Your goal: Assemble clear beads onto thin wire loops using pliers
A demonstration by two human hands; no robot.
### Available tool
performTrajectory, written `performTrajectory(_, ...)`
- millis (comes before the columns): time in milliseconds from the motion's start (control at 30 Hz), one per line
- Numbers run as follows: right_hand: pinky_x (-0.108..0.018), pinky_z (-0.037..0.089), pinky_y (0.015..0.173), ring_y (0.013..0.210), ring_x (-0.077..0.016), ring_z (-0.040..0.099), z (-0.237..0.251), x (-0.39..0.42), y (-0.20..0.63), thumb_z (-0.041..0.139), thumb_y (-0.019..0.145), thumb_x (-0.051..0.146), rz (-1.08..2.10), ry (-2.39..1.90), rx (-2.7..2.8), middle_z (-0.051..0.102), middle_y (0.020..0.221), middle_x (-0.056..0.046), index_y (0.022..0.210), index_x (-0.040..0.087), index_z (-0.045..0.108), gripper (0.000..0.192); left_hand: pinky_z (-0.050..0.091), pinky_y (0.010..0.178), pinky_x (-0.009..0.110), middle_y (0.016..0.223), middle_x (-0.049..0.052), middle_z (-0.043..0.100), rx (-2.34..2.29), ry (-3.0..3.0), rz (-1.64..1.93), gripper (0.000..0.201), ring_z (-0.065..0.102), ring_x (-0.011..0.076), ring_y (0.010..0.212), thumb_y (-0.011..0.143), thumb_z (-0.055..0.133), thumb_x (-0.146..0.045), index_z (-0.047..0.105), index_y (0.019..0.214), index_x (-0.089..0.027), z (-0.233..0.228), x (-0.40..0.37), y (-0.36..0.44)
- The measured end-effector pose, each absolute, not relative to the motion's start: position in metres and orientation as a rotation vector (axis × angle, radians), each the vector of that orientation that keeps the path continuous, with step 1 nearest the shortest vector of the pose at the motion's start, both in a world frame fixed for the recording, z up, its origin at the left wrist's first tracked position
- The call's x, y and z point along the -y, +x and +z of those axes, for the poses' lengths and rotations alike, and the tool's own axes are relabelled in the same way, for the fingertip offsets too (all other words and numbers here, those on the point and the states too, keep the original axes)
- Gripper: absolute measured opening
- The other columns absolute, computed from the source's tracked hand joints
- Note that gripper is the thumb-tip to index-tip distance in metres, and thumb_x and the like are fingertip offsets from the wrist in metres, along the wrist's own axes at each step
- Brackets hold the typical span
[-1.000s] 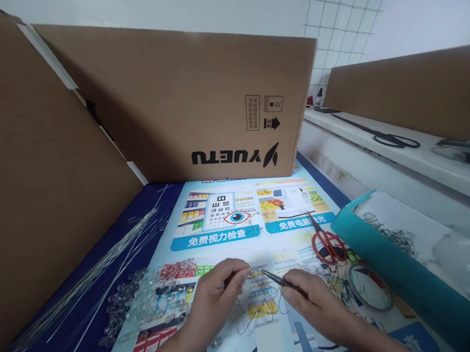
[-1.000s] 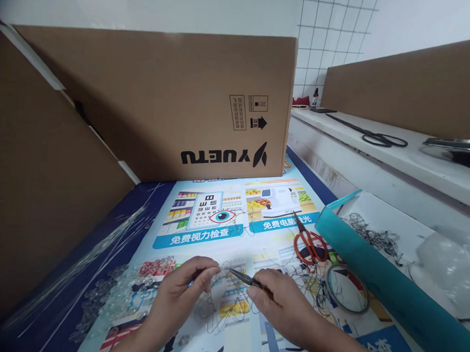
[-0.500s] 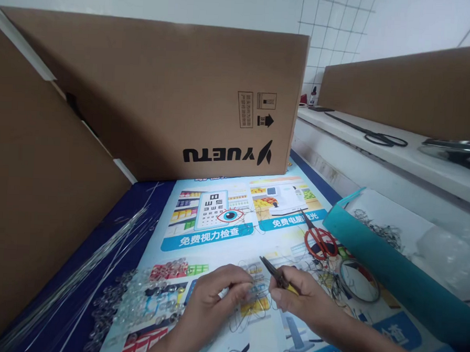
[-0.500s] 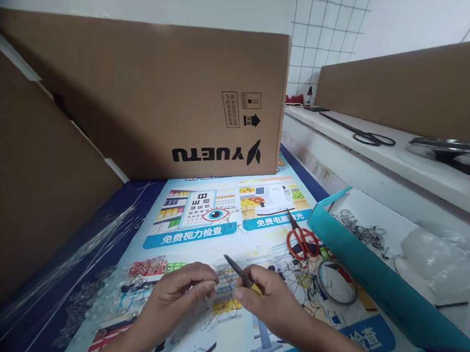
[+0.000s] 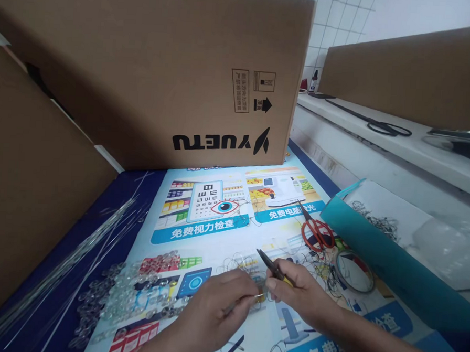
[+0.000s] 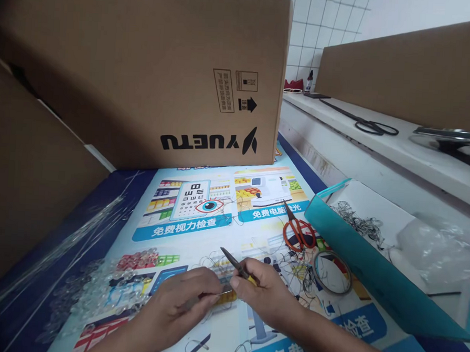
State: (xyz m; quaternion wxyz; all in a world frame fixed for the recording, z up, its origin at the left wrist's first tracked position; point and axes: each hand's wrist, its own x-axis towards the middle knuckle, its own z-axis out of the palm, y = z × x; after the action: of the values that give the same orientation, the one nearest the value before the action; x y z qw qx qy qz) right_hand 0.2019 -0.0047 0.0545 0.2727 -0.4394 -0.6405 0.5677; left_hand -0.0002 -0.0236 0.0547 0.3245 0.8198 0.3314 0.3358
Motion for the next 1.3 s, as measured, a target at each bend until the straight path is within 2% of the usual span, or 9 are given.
performTrajectory(233, -0.022, 0.029, 0.054, 0.06, -0.0102, 0.036, 0.053, 0.007, 0.201, 0.049, 0.08, 0.026, 1.469, -1.179, 1.793, 0.039, 0.063, 0.004, 0.072, 0.017, 0.048, 0.012, 0.041, 0.064, 0.023, 0.077, 0.002, 0.06, -0.885, 2.074, 0.84, 0.014, 0.055, 0.013, 0.071, 0.085, 0.047, -0.011, 0.058, 0.088, -0.019, 0.061, 0.026, -0.001)
performTrajectory(367, -0.022, 0.029, 0.054, 0.06, -0.0104, 0.037, 0.052, 0.013, 0.198, 0.048, 0.078, 0.021, 1.274, -1.149, 1.881, 0.039, 0.063, 0.004, 0.065, 0.019, 0.041, 0.015, 0.043, 0.065, 0.023, 0.075, 0.003, 0.063, -1.027, 1.751, 0.844, 0.01, 0.057, 0.0134, 0.07, 0.084, 0.053, -0.021, 0.061, 0.08, -0.017, 0.064, 0.029, 0.004)
performTrajectory(467, -0.024, 0.029, 0.055, 0.061, -0.0118, 0.039, 0.049, 0.017, 0.196, 0.047, 0.073, 0.014, 0.997, -1.07, 1.976, 0.04, 0.064, 0.003, 0.064, 0.019, 0.037, 0.014, 0.043, 0.057, 0.021, 0.068, 0.002, 0.062, -1.085, 1.341, 0.885, 0.013, 0.057, 0.0125, 0.063, 0.083, 0.057, -0.028, 0.061, 0.082, -0.016, 0.062, 0.032, 0.013)
performTrajectory(567, -0.026, 0.03, 0.059, 0.067, -0.0147, 0.042, 0.046, 0.019, 0.195, 0.044, 0.068, 0.009, 0.766, -0.951, 2.048, 0.044, 0.068, 0.0, 0.067, 0.019, 0.04, 0.011, 0.04, 0.047, 0.019, 0.064, 0.001, 0.062, -1.059, 1.012, 0.911, 0.026, 0.058, 0.0128, 0.056, 0.078, 0.062, -0.033, 0.058, 0.097, -0.016, 0.057, 0.034, 0.022)
performTrajectory(700, -0.028, 0.032, 0.061, 0.07, -0.017, 0.043, 0.042, 0.02, 0.195, 0.045, 0.067, 0.009, 0.661, -0.916, 2.087, 0.046, 0.073, -0.003, 0.072, 0.019, 0.043, 0.012, 0.039, 0.042, 0.018, 0.058, 0.003, 0.062, -1.056, 0.912, 0.847, 0.027, 0.055, 0.0116, 0.047, 0.078, 0.061, -0.038, 0.061, 0.088, -0.012, 0.053, 0.037, 0.026)
performTrajectory(933, -0.026, 0.031, 0.058, 0.065, -0.0149, 0.041, 0.042, 0.023, 0.19, 0.043, 0.068, 0.009, 0.741, -0.997, 2.035, 0.043, 0.068, 0.0, 0.069, 0.02, 0.038, 0.013, 0.044, 0.049, 0.019, 0.054, 0.0, 0.06, -1.233, 1.402, 0.935, 0.021, 0.057, 0.0116, 0.051, 0.087, 0.05, -0.031, 0.064, 0.083, -0.016, 0.055, 0.043, 0.019)
performTrajectory(1033, -0.025, 0.031, 0.057, 0.062, -0.0133, 0.041, 0.047, 0.025, 0.188, 0.045, 0.073, 0.012, 0.853, -1.083, 2.001, 0.043, 0.066, 0.001, 0.068, 0.021, 0.038, 0.012, 0.046, 0.053, 0.02, 0.063, 0.0, 0.064, -1.28, 1.806, 1.045, 0.018, 0.059, 0.0121, 0.055, 0.088, 0.048, -0.022, 0.063, 0.079, -0.018, 0.052, 0.044, 0.016)
performTrajectory(1167, -0.024, 0.032, 0.054, 0.059, -0.0119, 0.04, 0.051, 0.028, 0.187, 0.046, 0.078, 0.019, 1.029, -1.2, 1.934, 0.041, 0.063, 0.003, 0.067, 0.021, 0.038, 0.014, 0.048, 0.061, 0.022, 0.08, 0.003, 0.069, -1.244, 2.203, 1.241, 0.014, 0.064, 0.0143, 0.067, 0.085, 0.05, -0.012, 0.061, 0.09, -0.018, 0.047, 0.045, 0.014)
performTrajectory(1300, -0.023, 0.035, 0.055, 0.06, -0.0121, 0.044, 0.059, 0.029, 0.19, 0.047, 0.083, 0.027, 1.201, -1.26, 1.84, 0.046, 0.064, 0.002, 0.071, 0.02, 0.046, 0.014, 0.049, 0.061, 0.019, 0.077, 0.002, 0.068, -1.231, 2.086, 1.24, 0.012, 0.064, 0.0127, 0.067, 0.086, 0.05, -0.014, 0.061, 0.086, -0.018, 0.054, 0.04, 0.012)
